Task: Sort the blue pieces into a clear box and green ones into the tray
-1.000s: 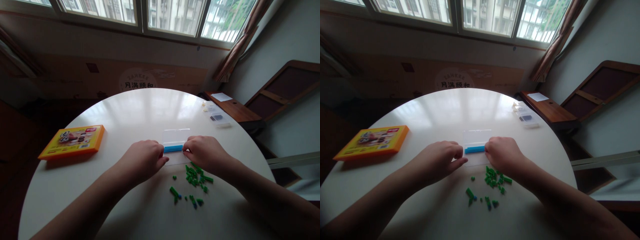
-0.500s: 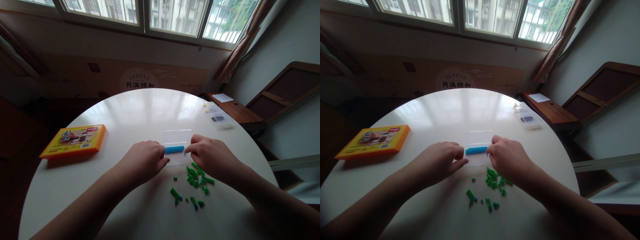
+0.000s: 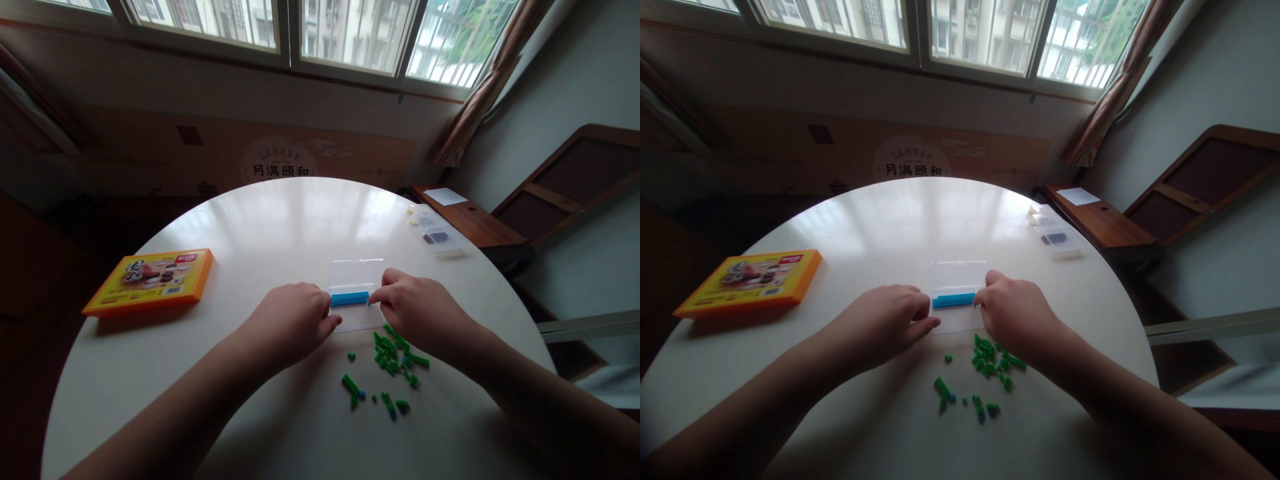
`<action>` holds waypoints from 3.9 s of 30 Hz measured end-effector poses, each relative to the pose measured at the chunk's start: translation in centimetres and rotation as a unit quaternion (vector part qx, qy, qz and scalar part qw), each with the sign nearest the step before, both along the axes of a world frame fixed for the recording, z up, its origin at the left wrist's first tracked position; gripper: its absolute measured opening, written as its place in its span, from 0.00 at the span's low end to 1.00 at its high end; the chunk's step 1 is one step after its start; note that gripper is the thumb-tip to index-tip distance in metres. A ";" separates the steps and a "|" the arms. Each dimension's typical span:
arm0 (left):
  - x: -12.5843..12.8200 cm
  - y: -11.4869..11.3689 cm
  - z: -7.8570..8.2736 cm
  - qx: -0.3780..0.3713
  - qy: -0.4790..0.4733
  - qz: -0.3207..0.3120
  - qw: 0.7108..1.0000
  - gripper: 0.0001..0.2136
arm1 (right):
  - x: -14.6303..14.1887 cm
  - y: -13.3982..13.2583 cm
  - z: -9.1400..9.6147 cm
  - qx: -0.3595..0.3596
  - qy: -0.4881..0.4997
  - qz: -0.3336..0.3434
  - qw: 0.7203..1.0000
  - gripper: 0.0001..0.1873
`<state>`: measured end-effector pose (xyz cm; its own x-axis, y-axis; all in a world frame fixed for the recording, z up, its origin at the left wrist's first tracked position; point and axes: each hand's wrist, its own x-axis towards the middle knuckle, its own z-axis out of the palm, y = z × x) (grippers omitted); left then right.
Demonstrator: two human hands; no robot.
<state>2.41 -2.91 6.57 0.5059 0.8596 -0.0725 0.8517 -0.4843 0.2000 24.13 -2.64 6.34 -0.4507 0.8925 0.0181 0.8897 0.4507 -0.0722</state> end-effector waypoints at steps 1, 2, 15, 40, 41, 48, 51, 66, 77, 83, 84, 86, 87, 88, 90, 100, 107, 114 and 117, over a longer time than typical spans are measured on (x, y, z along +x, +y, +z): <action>0.0 0.0 0.0 0.001 0.000 0.000 1.000 0.15 | 0.0 0.0 0.0 0.002 0.000 0.000 1.000 0.15; 0.0 0.0 -0.1 0.002 0.001 0.000 1.000 0.15 | 0.1 0.0 0.0 0.003 0.002 0.000 1.000 0.15; 0.0 0.0 -0.1 -0.006 0.002 -0.004 1.000 0.15 | 0.5 0.3 -0.5 -0.007 0.020 -0.003 1.000 0.15; 0.0 0.2 -0.3 -0.031 0.018 0.003 0.999 0.16 | 0.6 0.1 -0.5 -0.019 0.015 -0.005 1.000 0.15; 0.0 0.2 -0.3 -0.030 0.019 0.004 0.999 0.16 | 0.6 0.1 -0.5 -0.020 0.014 -0.004 1.000 0.15; 0.1 0.2 -0.3 -0.030 0.021 0.000 0.999 0.16 | 0.7 0.2 -0.8 -0.011 0.010 -0.003 1.000 0.15; 0.0 0.2 -0.3 -0.028 0.022 0.000 0.999 0.16 | 0.7 0.2 -0.7 -0.010 0.004 -0.007 1.000 0.16; 0.1 0.4 -0.3 -0.034 0.030 0.005 0.999 0.17 | 0.9 0.6 -0.7 -0.026 0.016 -0.012 0.999 0.16; 0.0 0.4 -0.2 -0.034 0.020 0.003 0.999 0.17 | 0.6 0.5 -0.6 -0.031 0.010 -0.008 0.999 0.15; 0.1 0.5 -0.3 -0.034 0.015 0.002 0.999 0.16 | 0.5 0.5 -0.7 -0.028 0.008 -0.009 1.000 0.14; 0.0 0.4 -0.3 -0.034 0.015 0.001 0.999 0.16 | 0.4 0.5 -0.7 -0.027 0.007 -0.010 1.000 0.14; 0.0 0.4 -0.3 -0.032 0.012 0.000 0.999 0.16 | 0.4 0.5 -0.8 -0.026 0.005 -0.011 1.000 0.14; 0.0 0.4 -0.3 -0.032 0.011 0.000 0.999 0.16 | 0.4 0.4 -0.8 -0.026 0.005 -0.011 1.000 0.14; 0.0 0.4 -0.3 -0.033 0.011 -0.001 0.999 0.16 | 0.4 0.4 -0.8 -0.027 0.005 -0.009 1.000 0.14; 0.0 0.4 -0.2 -0.035 0.013 0.000 0.999 0.16 | 0.5 0.4 -0.7 -0.030 0.006 -0.005 1.000 0.14; 0.0 0.4 -0.1 -0.039 0.012 0.005 0.999 0.16 | 0.7 0.5 -0.7 -0.031 0.013 0.007 0.999 0.15; 0.1 0.3 -0.1 -0.041 0.014 0.003 0.999 0.16 | 0.8 0.6 -0.7 -0.029 0.013 0.013 0.999 0.15; 0.1 0.3 -0.1 -0.032 0.018 0.004 0.999 0.16 | 0.5 0.5 -0.6 -0.027 0.002 -0.002 1.000 0.15; 0.1 0.3 -0.1 -0.041 0.017 0.007 0.999 0.16 | 0.4 0.5 -0.6 -0.026 -0.002 -0.005 1.000 0.15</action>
<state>2.48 -2.61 6.51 0.4907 0.8564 -0.1603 0.8648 -0.4562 0.2099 24.52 -2.11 5.77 -0.4417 0.8966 -0.0303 0.8945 0.4375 -0.0922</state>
